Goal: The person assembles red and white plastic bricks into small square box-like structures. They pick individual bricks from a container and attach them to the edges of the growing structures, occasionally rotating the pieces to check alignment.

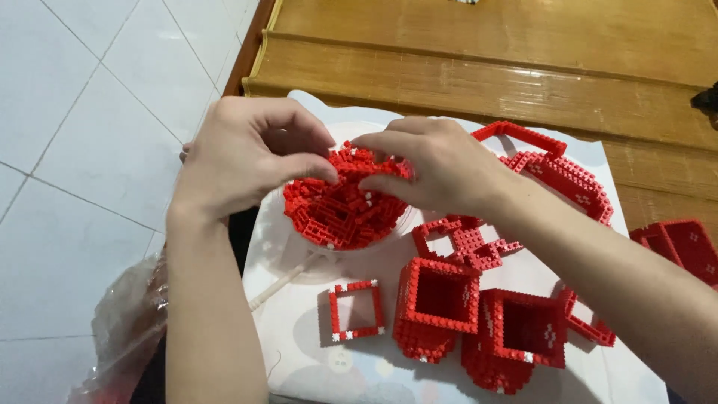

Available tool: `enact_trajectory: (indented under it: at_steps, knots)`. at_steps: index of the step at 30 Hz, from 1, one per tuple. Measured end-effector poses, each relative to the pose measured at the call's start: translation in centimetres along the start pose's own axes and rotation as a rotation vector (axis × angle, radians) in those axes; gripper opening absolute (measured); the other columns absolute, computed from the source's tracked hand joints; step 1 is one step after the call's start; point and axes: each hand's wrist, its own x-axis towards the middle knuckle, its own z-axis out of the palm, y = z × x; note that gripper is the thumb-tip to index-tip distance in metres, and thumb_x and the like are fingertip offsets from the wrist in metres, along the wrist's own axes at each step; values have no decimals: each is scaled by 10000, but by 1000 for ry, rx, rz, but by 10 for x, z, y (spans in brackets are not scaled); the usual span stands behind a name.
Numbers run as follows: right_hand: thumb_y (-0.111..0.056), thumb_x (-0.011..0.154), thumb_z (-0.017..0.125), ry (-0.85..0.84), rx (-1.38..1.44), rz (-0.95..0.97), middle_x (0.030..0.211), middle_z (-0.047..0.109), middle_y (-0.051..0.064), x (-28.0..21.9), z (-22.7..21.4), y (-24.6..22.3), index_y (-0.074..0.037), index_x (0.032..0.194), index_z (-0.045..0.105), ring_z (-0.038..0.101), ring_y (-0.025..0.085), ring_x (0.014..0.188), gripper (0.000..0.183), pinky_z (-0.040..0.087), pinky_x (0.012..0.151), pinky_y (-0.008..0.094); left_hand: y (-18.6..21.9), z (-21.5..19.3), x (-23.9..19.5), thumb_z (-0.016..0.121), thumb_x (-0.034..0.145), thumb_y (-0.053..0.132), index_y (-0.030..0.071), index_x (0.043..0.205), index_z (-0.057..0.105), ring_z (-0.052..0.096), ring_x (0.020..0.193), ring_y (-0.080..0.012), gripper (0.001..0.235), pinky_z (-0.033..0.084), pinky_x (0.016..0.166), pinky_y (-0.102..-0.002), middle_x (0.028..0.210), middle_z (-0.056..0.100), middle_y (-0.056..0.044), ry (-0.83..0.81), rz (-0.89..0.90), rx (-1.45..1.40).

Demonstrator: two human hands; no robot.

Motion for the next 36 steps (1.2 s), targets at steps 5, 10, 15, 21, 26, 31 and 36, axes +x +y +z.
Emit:
enact_trajectory:
  at_steps: [5,10,15,21,26,31,36]
  knots:
    - [-166,928,873,594,95,-575,947,743,154,-17,-31,-30,-7,1075,759,714,218,757,245,585,653,354,8,15,-3,832,791,-98,-59,890,681,789,747,-237,184,686,692,-250,839,723,-184,-117,523,-609]
    - [-72,995,511,501,40,-606,965,734,200,-57,-82,-69,66,1017,733,735,276,760,262,568,646,349,37,30,-11,855,778,-20,-9,922,686,778,830,-214,223,695,747,-275,897,750,-153,-101,686,-638]
    - [-99,960,424,548,14,-484,903,760,131,-97,-87,-65,-8,897,746,764,234,738,341,622,646,308,62,48,-17,843,831,-14,24,991,703,809,933,-230,216,735,886,-311,981,770,-150,-282,741,-672]
    - [-124,834,725,673,-13,-371,890,757,202,-120,-74,-62,35,884,693,814,259,772,170,684,708,301,74,81,-19,759,905,86,48,960,718,801,867,-221,79,701,785,-271,974,771,-151,-212,782,-727]
    - [69,890,687,761,-17,-210,827,721,224,-119,-64,-62,109,888,708,729,308,690,46,630,632,353,82,96,-18,827,864,70,72,958,692,752,822,-195,164,636,773,-263,913,744,-105,73,783,-526]
    - [17,921,651,811,-86,-151,820,719,201,-117,-61,-65,91,869,708,704,281,685,107,632,644,377,92,97,-16,702,913,12,-18,898,688,705,705,-222,36,610,651,-276,865,710,-174,269,947,-339]
    - [37,918,672,825,-44,-75,802,693,192,-116,-59,-68,94,885,704,675,293,675,73,591,617,368,92,87,-19,726,912,-11,1,917,697,695,700,-194,31,590,666,-247,875,715,-154,175,809,-324]
